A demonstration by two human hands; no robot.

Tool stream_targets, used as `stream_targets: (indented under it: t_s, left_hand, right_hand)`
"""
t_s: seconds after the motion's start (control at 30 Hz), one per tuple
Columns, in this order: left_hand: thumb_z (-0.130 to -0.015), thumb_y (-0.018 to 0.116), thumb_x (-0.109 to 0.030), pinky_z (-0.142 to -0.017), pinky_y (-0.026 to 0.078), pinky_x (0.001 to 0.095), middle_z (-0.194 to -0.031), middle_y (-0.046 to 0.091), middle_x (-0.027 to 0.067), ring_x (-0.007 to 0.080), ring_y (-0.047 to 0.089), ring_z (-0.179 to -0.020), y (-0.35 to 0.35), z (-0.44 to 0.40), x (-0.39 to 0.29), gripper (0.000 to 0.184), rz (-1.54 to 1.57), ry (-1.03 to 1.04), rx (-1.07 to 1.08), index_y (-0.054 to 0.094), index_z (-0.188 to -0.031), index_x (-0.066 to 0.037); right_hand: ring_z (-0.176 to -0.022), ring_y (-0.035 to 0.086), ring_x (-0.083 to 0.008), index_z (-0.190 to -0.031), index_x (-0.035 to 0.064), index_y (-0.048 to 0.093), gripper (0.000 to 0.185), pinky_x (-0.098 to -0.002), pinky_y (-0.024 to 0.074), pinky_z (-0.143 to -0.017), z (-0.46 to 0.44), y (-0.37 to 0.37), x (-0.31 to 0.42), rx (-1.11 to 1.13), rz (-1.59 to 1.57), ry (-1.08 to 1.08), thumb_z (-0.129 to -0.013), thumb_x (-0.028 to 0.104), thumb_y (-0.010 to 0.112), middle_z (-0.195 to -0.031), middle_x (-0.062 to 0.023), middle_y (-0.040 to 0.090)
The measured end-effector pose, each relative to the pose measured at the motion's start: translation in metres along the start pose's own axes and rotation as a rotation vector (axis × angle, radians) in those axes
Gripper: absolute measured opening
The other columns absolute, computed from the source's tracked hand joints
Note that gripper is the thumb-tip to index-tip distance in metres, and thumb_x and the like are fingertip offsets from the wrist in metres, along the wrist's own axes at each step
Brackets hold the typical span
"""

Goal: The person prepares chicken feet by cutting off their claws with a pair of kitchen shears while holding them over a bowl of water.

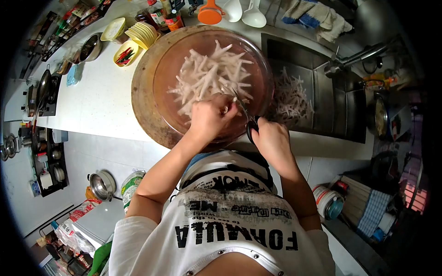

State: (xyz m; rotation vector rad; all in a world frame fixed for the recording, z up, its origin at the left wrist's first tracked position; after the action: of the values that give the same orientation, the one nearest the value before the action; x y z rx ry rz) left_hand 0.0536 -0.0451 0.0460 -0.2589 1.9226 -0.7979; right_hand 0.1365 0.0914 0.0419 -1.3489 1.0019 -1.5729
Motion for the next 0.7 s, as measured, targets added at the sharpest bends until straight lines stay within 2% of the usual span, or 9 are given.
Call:
stream_targets:
  t_s: [0.13, 0.17, 0.23, 0.27, 0.33, 0.47, 0.53, 0.63, 0.7]
  left_hand:
    - [-0.081, 0.059, -0.021, -0.053, 0.047, 0.0290, -0.073, 0.061, 0.0105, 0.0199, 0.059, -0.058, -0.004, -0.003, -0.003, 0.021, 0.004, -0.088, 0.113, 0.062, -0.091, -0.004]
    - [-0.081, 0.059, -0.021, -0.053, 0.047, 0.0290, -0.073, 0.061, 0.0105, 0.0199, 0.059, -0.058, -0.003, -0.003, 0.000, 0.021, 0.004, -0.087, 0.112, 0.062, -0.091, -0.004]
    - [-0.087, 0.054, -0.023, -0.050, 0.045, 0.0268, -0.077, 0.062, 0.0066, 0.0152, 0.061, -0.061, 0.013, 0.002, 0.021, 0.017, 0.790, -0.498, 0.240, 0.057, -0.091, -0.007]
    - [-0.087, 0.054, -0.023, -0.050, 0.045, 0.0268, -0.077, 0.062, 0.0066, 0.0152, 0.061, -0.061, 0.014, 0.003, 0.021, 0.017, 0.790, -0.495, 0.244, 0.057, -0.091, -0.007]
    - [-0.090, 0.051, -0.023, -0.050, 0.045, 0.0225, -0.085, 0.059, 0.0049, 0.0123, 0.061, -0.067, 0.020, 0.008, 0.016, 0.015, 1.261, -0.760, 0.235, 0.051, -0.094, -0.009]
    - [-0.087, 0.055, -0.018, -0.051, 0.046, 0.0205, -0.091, 0.057, 0.0052, 0.0135, 0.061, -0.074, 0.023, 0.011, 0.013, 0.013, 1.179, -0.677, 0.407, 0.045, -0.088, -0.010]
    - [-0.084, 0.058, -0.014, -0.054, 0.047, 0.0204, -0.092, 0.056, 0.0043, 0.0133, 0.061, -0.079, 0.014, 0.006, 0.002, 0.018, 1.130, -0.626, 0.426, 0.048, -0.098, -0.009]
    - [-0.080, 0.058, -0.008, -0.060, 0.047, 0.0199, -0.094, 0.055, 0.0011, 0.0108, 0.059, -0.079, 0.003, 0.006, -0.009, 0.043, 1.107, -0.500, 0.723, 0.044, -0.121, -0.006]
    - [-0.081, 0.058, -0.008, -0.058, 0.046, 0.0194, -0.093, 0.055, 0.0008, 0.0094, 0.058, -0.076, 0.003, 0.002, -0.008, 0.042, 1.006, -0.474, 0.724, 0.044, -0.120, -0.006]
  right_hand:
    - [-0.057, 0.058, -0.0308, -0.077, -0.0003, 0.056, 0.025, -0.0365, 0.0426, -0.054, -0.001, 0.000, -0.002, -0.067, -0.213, 0.034, -0.080, 0.024, 0.062, -0.062, -0.0172, 0.057]
    - [-0.053, 0.053, -0.0244, -0.078, -0.0004, 0.056, 0.027, -0.0334, 0.0402, -0.052, -0.001, -0.002, -0.006, -0.043, -0.359, 0.135, -0.081, 0.025, 0.062, -0.059, -0.0132, 0.055]
    - [-0.051, 0.039, -0.0087, -0.079, -0.0005, 0.055, 0.028, -0.0253, 0.0334, -0.048, -0.001, -0.003, -0.012, -0.090, -0.691, 0.200, -0.083, 0.026, 0.062, -0.054, -0.0003, 0.045]
    - [-0.056, 0.041, -0.0053, -0.082, 0.0013, 0.056, 0.021, -0.0224, 0.0329, -0.050, -0.003, 0.003, -0.017, -0.103, -0.861, 0.238, -0.083, 0.021, 0.063, -0.061, 0.0041, 0.046]
    - [-0.063, 0.044, -0.0046, -0.086, 0.0032, 0.057, 0.014, -0.0203, 0.0340, -0.054, -0.012, 0.010, -0.017, -0.265, -1.268, 0.167, -0.082, 0.015, 0.064, -0.070, 0.0038, 0.050]
    - [-0.067, 0.047, -0.0060, -0.085, 0.0023, 0.058, 0.014, -0.0212, 0.0389, -0.062, -0.027, 0.009, -0.013, -0.285, -1.289, 0.133, -0.079, 0.012, 0.066, -0.072, 0.0025, 0.052]
    - [-0.065, 0.046, -0.0060, -0.083, 0.0016, 0.059, 0.013, -0.0209, 0.0383, -0.060, -0.030, 0.007, -0.011, -0.290, -1.285, 0.098, -0.079, 0.012, 0.065, -0.069, 0.0023, 0.052]
    - [-0.062, 0.047, -0.0059, -0.082, 0.0004, 0.059, 0.013, -0.0215, 0.0390, -0.058, -0.032, 0.008, -0.015, -0.211, -1.217, 0.122, -0.079, 0.012, 0.064, -0.065, 0.0022, 0.052]
    - [-0.061, 0.046, -0.0045, -0.082, 0.0017, 0.059, 0.011, -0.0198, 0.0364, -0.055, -0.033, 0.001, -0.013, -0.171, -1.172, 0.105, -0.080, 0.011, 0.064, -0.066, 0.0029, 0.052]
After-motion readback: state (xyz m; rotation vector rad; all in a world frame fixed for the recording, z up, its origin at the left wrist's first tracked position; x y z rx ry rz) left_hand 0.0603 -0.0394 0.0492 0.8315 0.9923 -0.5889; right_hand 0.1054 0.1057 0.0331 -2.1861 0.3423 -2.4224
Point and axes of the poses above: each hand's wrist, its own z-axis away from the middle knuckle, its own y-axis out of the palm, x = y × z, the point moved 5 cm from there along -z, towards the middle knuckle
